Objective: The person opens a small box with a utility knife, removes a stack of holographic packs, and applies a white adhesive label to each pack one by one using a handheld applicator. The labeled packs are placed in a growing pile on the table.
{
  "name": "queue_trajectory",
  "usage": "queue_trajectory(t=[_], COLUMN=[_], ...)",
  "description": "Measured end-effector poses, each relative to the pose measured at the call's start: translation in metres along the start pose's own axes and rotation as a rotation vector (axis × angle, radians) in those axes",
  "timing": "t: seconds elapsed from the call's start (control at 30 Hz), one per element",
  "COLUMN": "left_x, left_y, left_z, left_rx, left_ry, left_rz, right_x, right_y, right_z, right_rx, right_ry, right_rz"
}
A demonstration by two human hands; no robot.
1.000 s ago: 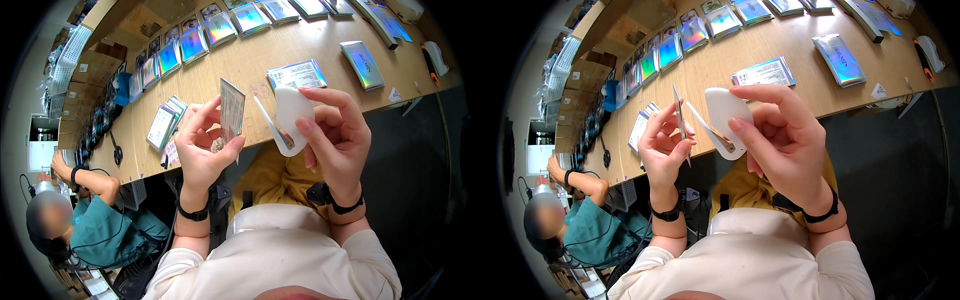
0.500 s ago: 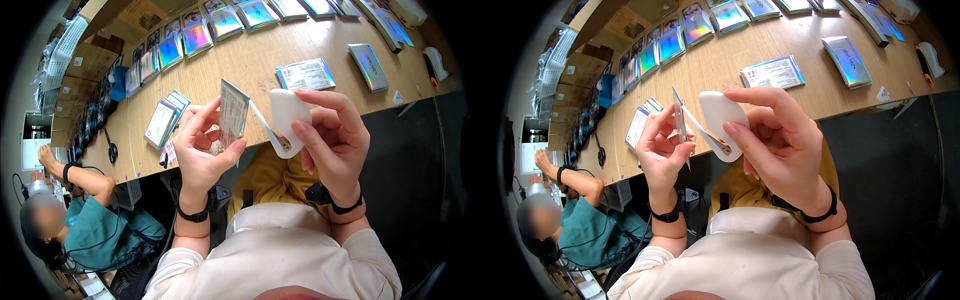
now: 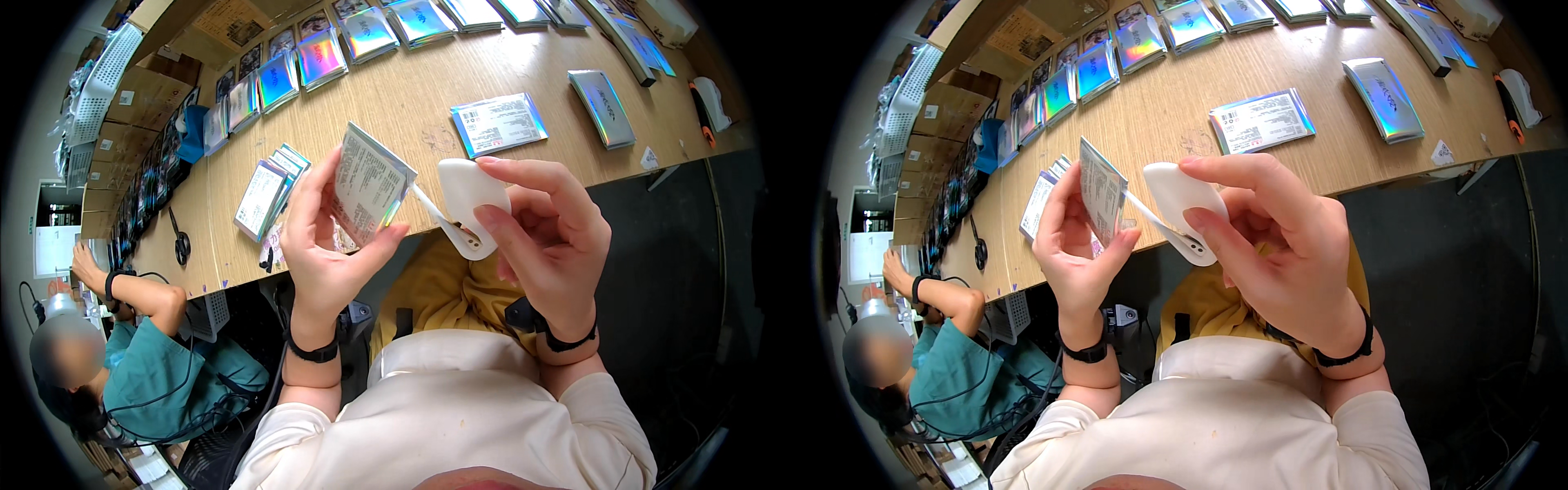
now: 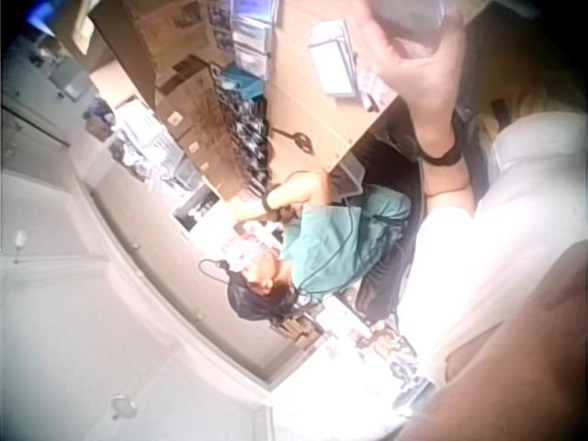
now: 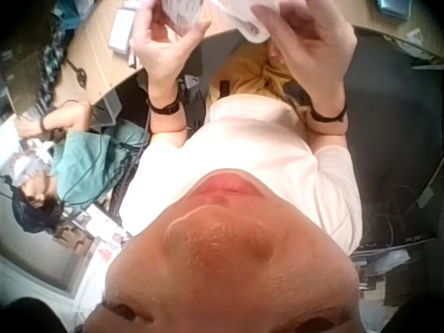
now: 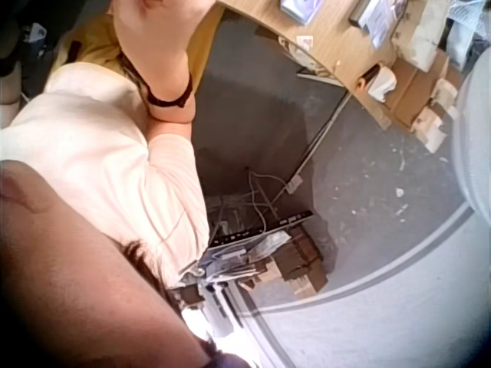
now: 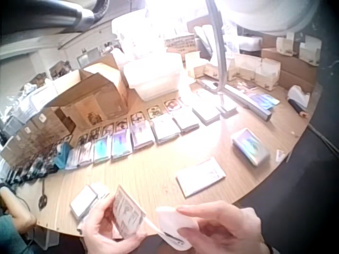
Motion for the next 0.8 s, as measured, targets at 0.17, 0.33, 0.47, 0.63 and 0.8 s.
queue_trajectory(t=[0.17,0.33,0.47,0.63,0.8], left_x=[-0.003,-0.002,-0.001,0.007,0.006], left_y=[0.009,0.013,0.014,0.01,0.01], left_z=[-0.004,-0.007,-0.014,-0.01,-0.008], left_rx=[-0.402,-0.495,-0.612,-0.196,0.004], left_ry=[-0.182,-0.249,-0.259,-0.145,-0.117], left_rz=[-0.044,-0.06,-0.071,-0.038,0.028], right_x=[-0.001,0.0,-0.002,-0.001,-0.001], right_y=[0.007,0.01,0.013,0.008,0.005], right_z=[0.001,0.001,-0.001,0.0,-0.005], right_rx=[0.003,-0.016,-0.005,-0.122,-0.113], right_ry=[-0.033,-0.03,-0.047,-0.003,0.104], right_rz=[-0.003,0.052,0.1,0.058,0.069])
Point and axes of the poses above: each hand's wrist, its own x-axis away from the middle knuckle, its own y-axis out of the back of the hand, z = x × y, the point moved 1 cm from there along -x, towards the middle knuckle, and after that the axes turned 12 degrees about z, right-handed, at the moved point
